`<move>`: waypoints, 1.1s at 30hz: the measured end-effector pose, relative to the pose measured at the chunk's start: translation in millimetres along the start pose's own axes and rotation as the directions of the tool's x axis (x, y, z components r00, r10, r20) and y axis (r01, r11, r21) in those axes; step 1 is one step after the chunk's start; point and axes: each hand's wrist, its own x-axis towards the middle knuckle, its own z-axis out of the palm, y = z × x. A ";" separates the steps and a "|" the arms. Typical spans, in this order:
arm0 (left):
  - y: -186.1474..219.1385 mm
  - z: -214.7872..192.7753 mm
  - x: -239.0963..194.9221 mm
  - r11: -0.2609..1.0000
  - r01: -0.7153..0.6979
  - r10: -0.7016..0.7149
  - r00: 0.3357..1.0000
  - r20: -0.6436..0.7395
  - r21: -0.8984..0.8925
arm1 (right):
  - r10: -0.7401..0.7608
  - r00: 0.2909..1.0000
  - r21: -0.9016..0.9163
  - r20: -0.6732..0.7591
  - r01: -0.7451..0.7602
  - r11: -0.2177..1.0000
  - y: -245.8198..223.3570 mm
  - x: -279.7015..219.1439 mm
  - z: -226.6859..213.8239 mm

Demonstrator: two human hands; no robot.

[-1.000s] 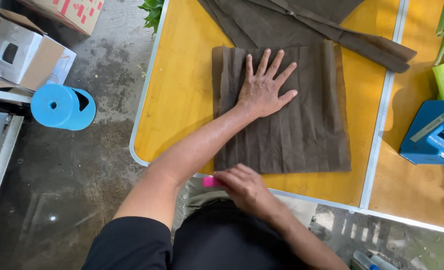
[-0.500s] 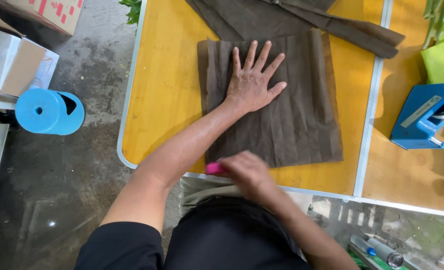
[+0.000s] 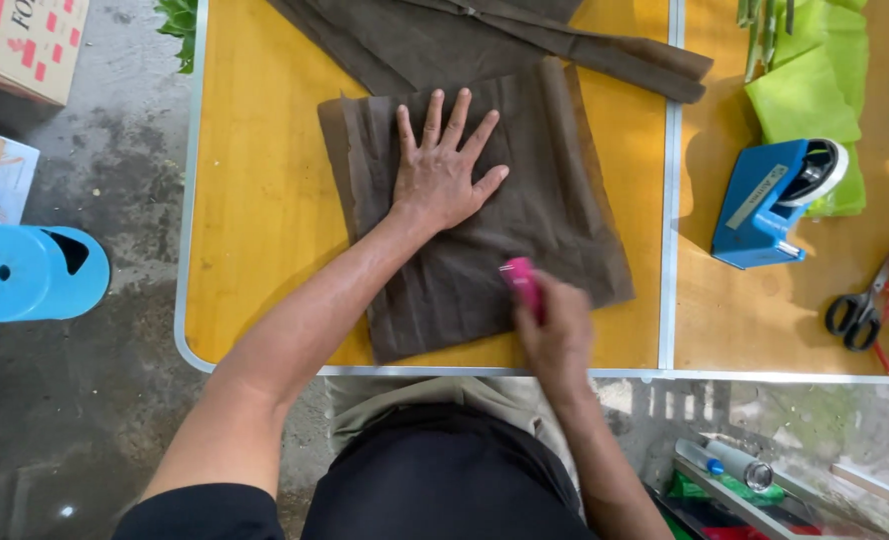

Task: Folding and stapling brown decorative paper to prepare wraps for floral arrangements.

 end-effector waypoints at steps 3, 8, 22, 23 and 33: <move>-0.5 -1.8 0.1 1.000 -0.009 0.009 1.000 0.010 -0.023 | 0.151 0.969 -0.048 -0.197 -0.163 0.985 33.6 4.1 -40.2; 0.9 -1.8 -0.7 0.999 -0.016 0.015 1.000 -0.021 -0.036 | 0.204 0.931 -0.129 -0.302 -0.252 0.959 59.8 15.0 -69.2; 1.8 -7.2 0.3 0.998 0.068 -0.068 0.996 0.061 -0.009 | -0.563 0.817 0.396 0.124 0.479 0.783 -64.6 57.0 23.0; 0.4 -7.1 0.0 0.999 0.050 -0.050 0.997 0.053 -0.001 | -0.619 0.775 0.434 0.128 0.518 0.737 -77.1 48.5 18.6; 2.3 -1.8 -0.3 0.999 0.023 -0.023 0.999 0.030 0.031 | -0.689 0.691 0.625 0.218 0.443 0.642 -102.5 40.1 -1.0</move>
